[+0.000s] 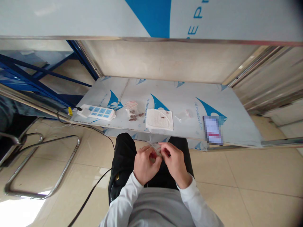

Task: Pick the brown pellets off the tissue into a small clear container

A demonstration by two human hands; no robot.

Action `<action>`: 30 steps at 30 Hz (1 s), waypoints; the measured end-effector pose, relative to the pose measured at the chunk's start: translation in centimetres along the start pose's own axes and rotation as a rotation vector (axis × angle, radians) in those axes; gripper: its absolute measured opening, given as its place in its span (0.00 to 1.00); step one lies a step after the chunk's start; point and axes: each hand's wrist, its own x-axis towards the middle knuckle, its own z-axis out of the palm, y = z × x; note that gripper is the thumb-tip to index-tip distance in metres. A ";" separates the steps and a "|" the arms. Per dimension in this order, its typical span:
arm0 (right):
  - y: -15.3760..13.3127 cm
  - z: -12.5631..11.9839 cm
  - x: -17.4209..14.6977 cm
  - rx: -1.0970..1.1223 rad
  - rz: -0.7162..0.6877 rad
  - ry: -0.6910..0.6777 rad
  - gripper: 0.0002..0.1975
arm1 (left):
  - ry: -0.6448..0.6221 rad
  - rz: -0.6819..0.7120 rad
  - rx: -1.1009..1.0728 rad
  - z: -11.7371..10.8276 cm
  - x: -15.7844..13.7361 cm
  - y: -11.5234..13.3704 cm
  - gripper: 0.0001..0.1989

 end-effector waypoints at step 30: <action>4.5 -6.0 6.2 0.120 0.116 0.251 0.17 | -0.138 0.126 0.503 2.9 16.0 -1.8 0.17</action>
